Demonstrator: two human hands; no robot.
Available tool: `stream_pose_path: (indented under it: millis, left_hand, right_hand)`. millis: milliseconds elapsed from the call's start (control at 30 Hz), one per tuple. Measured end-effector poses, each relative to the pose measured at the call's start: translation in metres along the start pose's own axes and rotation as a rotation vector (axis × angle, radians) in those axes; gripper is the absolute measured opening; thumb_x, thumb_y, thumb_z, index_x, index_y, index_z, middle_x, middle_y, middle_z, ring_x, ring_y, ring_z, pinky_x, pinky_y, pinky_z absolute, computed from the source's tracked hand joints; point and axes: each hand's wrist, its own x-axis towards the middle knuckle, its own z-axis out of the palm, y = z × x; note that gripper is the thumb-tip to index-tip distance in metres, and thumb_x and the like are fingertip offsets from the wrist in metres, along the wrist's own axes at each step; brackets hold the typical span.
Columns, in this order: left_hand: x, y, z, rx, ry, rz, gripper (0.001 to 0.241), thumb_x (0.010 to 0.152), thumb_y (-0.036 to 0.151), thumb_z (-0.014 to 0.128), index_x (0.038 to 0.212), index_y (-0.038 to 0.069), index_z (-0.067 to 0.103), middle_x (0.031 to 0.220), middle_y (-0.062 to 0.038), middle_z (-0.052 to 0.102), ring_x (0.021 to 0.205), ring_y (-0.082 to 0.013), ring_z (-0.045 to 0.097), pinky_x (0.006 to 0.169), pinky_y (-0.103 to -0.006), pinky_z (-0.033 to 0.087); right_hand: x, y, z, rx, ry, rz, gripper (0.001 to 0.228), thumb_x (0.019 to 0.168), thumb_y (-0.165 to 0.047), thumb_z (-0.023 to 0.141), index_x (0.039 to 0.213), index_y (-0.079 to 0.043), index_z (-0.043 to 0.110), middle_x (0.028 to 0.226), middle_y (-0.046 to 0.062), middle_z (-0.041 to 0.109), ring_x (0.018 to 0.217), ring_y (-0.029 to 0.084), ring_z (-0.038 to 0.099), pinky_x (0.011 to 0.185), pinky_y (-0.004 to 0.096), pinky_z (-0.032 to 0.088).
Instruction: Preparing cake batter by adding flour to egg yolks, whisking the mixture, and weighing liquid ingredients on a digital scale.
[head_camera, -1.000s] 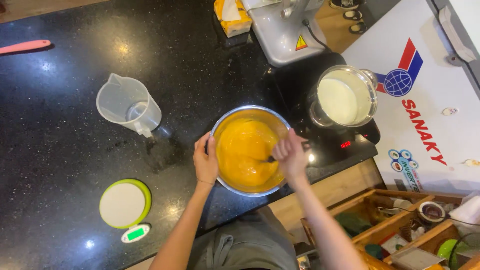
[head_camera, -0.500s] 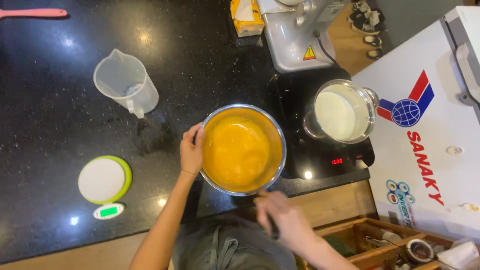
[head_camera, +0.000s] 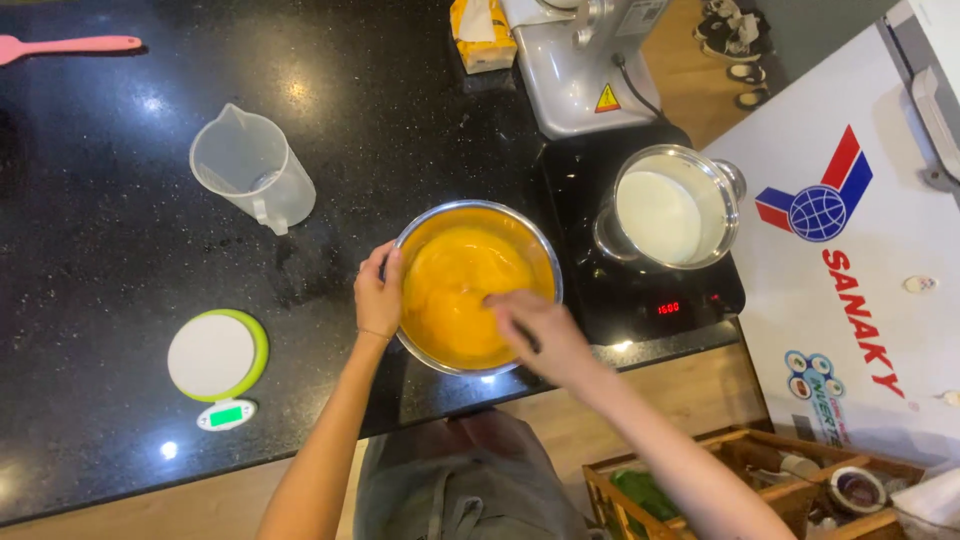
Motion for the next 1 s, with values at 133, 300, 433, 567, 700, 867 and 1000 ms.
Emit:
stream_pose_path:
  millis: [133,300,433,567,700,867,1000]
  left_hand:
    - [0.003,-0.006,0.005,0.018,0.029,0.036,0.033,0.104,0.031,0.059,0.123,0.008,0.071,0.112,-0.02,0.072,0.106,-0.0298,0.069,0.093,-0.0374,0.052]
    - [0.003,-0.007,0.005,-0.114,-0.008,-0.036,0.031,0.105,0.03,0.058,0.122,0.007,0.069,0.113,-0.017,0.076,0.105,-0.025,0.073,0.093,-0.0346,0.054]
    - [0.006,-0.012,0.007,-0.166,-0.026,0.032,0.031,0.105,0.028,0.058,0.123,0.005,0.068,0.114,-0.016,0.075,0.104,-0.0243,0.071,0.093,-0.0351,0.054]
    - [0.003,-0.002,0.007,-0.187,-0.022,-0.016,0.032,0.105,0.028,0.056,0.123,0.005,0.068,0.115,-0.015,0.075,0.106,-0.0217,0.071,0.093,-0.0351,0.053]
    - [0.005,-0.001,0.004,-0.213,-0.06,-0.05,0.032,0.105,0.027,0.054,0.125,0.005,0.066,0.115,-0.015,0.075,0.106,-0.0229,0.07,0.094,-0.0351,0.052]
    - [0.007,0.004,0.001,-0.207,-0.127,-0.061,0.034,0.107,0.029,0.052,0.128,0.004,0.064,0.117,-0.015,0.073,0.107,-0.0256,0.068,0.095,-0.0356,0.052]
    - [0.003,0.001,0.006,-0.208,-0.047,-0.011,0.035,0.108,0.028,0.051,0.127,0.002,0.063,0.123,-0.017,0.069,0.113,-0.0271,0.066,0.099,-0.0373,0.049]
  right_hand:
    - [0.0,-0.043,0.001,-0.112,0.015,0.253,0.013,0.093,-0.009,0.06,0.093,0.0,0.07,0.091,0.018,0.073,0.083,0.032,0.072,0.074,0.04,0.058]
    - [0.035,-0.03,0.005,0.038,0.08,0.061,0.015,0.096,-0.007,0.061,0.101,0.002,0.072,0.1,0.019,0.074,0.088,0.032,0.073,0.079,0.039,0.058]
    - [0.015,-0.026,0.004,-0.13,0.311,0.188,0.012,0.095,-0.004,0.063,0.099,0.002,0.073,0.096,0.017,0.074,0.084,0.029,0.073,0.075,0.037,0.058]
    - [0.006,-0.067,0.042,-0.125,0.341,0.421,0.009,0.091,-0.001,0.064,0.092,0.001,0.073,0.084,0.014,0.074,0.075,0.026,0.074,0.07,0.036,0.058]
    - [0.032,-0.054,0.045,0.015,0.433,0.283,0.012,0.095,-0.001,0.063,0.098,0.0,0.074,0.089,0.014,0.075,0.077,0.026,0.072,0.071,0.035,0.058]
    - [-0.004,-0.051,0.051,-0.225,0.589,0.234,0.013,0.099,-0.003,0.061,0.101,0.0,0.073,0.1,0.016,0.073,0.086,0.027,0.07,0.074,0.036,0.056]
    - [0.002,-0.07,0.085,-0.069,0.604,0.54,0.018,0.101,-0.004,0.062,0.092,-0.003,0.077,0.087,0.011,0.075,0.071,0.022,0.071,0.064,0.034,0.056]
